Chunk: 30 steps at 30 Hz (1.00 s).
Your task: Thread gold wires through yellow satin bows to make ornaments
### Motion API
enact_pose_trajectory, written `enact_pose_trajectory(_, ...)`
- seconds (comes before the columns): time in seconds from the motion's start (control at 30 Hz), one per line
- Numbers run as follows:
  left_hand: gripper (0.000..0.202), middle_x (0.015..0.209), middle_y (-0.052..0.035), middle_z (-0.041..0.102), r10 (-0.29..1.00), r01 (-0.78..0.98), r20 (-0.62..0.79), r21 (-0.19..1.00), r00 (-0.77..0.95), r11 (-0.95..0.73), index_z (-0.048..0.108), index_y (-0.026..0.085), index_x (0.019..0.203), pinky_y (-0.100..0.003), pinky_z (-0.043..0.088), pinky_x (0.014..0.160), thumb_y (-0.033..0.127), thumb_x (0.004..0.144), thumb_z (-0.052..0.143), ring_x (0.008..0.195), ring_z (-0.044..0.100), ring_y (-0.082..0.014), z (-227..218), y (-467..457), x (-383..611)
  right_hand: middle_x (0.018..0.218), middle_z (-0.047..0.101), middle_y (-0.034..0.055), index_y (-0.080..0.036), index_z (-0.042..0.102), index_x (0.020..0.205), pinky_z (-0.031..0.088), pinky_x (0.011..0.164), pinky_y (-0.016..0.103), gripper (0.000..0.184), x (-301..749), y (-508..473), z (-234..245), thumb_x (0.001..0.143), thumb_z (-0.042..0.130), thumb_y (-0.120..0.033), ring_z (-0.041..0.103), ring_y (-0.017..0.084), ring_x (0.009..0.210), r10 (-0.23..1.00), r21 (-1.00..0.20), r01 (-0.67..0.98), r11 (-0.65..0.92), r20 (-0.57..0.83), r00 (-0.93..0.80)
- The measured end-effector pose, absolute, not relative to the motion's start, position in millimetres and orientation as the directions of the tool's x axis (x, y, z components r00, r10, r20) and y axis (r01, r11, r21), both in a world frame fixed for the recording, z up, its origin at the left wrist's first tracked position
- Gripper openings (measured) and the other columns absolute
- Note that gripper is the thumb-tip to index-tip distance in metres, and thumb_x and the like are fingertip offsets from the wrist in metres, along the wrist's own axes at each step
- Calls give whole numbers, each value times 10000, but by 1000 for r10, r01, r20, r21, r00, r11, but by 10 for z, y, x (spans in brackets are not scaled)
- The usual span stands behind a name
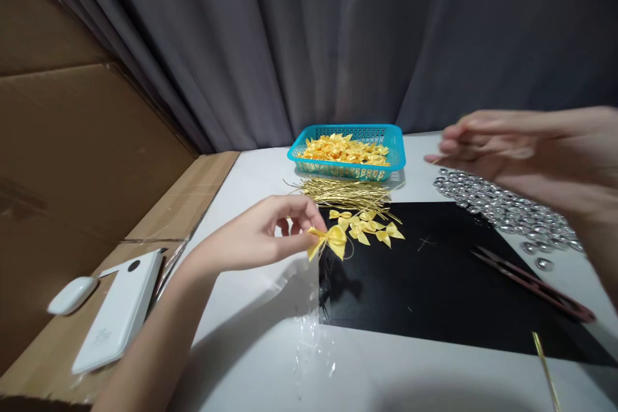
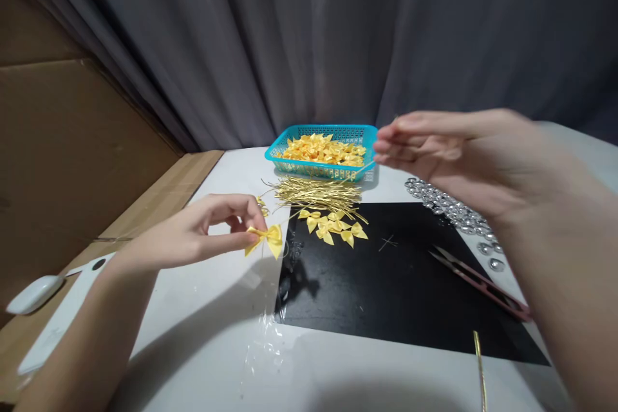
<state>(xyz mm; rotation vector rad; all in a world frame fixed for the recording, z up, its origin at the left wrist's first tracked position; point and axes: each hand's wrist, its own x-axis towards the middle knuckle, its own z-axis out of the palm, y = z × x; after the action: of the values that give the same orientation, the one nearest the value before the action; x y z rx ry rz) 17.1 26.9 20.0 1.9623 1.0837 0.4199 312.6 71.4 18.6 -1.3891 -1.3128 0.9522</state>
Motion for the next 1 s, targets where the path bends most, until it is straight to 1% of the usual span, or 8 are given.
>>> enact_pose_trajectory(0.07, 115, 823, 7, 550, 785, 456, -159, 873, 599, -171, 559, 170, 931, -240, 392, 663, 164, 817, 552, 719, 501, -107, 133, 300, 213, 1075, 666, 139, -153, 616, 803, 499, 916, 393, 182, 3077, 804, 90, 737, 568, -316, 653, 205, 930, 996, -973, 214, -86, -85, 16)
enact_pose_trajectory(0.2, 154, 856, -3, 520, 727, 339, -177, 937, 663, -81, 556, 163, 955, -233, 384, 684, 129, 809, 523, 762, 471, -110, 42, 323, 305, 984, 694, 120, -146, 662, 811, 405, 1005, 402, 219, 2998, 945, -112, 685, 686, -323, 616, 239, 1018, 977, -888, 434, -151, -201, -73)
enact_pose_trajectory(0.33, 210, 811, 4, 531, 746, 305, -192, 952, 638, -16, 546, 176, 1016, -248, 384, 693, 146, 809, 531, 745, 481, -119, 37, 299, 348, 831, 706, 60, -154, 698, 773, 476, 785, 292, 209, 2873, 923, -254, 704, 654, -347, 638, 191, 835, 854, -673, 733, 104, -317, -412)
enact_pose_trajectory(0.47, 188, 718, 19, 518, 794, 285, -179, 958, 581, 7, 563, 179, 968, -251, 364, 642, 149, 786, 528, 682, 481, -120, 66, 285, 357, 644, 665, 11, -147, 697, 672, 426, 556, 203, 92, 2658, 795, -394, 685, 634, -213, 598, 126, 613, 695, -593, 749, 295, -406, -594)
enact_pose_trajectory(0.57, 194, 680, 27, 506, 796, 286, -191, 958, 575, 24, 582, 180, 930, -242, 353, 608, 132, 749, 533, 648, 475, -113, 92, 272, 361, 662, 658, 24, -148, 695, 691, 406, 563, 219, 130, 2525, 754, -499, 723, 569, -147, 576, 127, 613, 763, -527, 752, 396, -267, -589)
enact_pose_trajectory(0.77, 255, 657, 36, 526, 795, 265, -218, 961, 566, 75, 570, 184, 954, -239, 384, 613, 122, 708, 541, 635, 511, -110, 115, 222, 365, 967, 676, 114, -133, 699, 915, 459, 726, 313, 206, 2489, 840, -547, 765, 566, -182, 606, 233, 901, 892, -455, 772, 443, 137, -431)
enact_pose_trajectory(0.9, 272, 643, 46, 530, 852, 256, -199, 963, 484, 79, 538, 181, 961, -245, 400, 641, 116, 697, 531, 642, 532, -109, 100, 224, 364, 835, 651, 61, -138, 652, 988, 465, 587, 241, 252, 2466, 693, -365, 868, 525, -319, 549, 108, 611, 848, -552, 645, 528, 390, -360)
enact_pose_trajectory(1.0, 272, 634, 54, 511, 883, 251, -167, 966, 438, 58, 518, 179, 951, -234, 392, 624, 105, 689, 527, 635, 521, -103, 93, 237, 373, 688, 578, 3, -149, 660, 939, 389, 466, 191, 178, 2407, 484, -204, 859, 579, -286, 445, 61, 496, 682, -543, 413, 731, 599, -420)
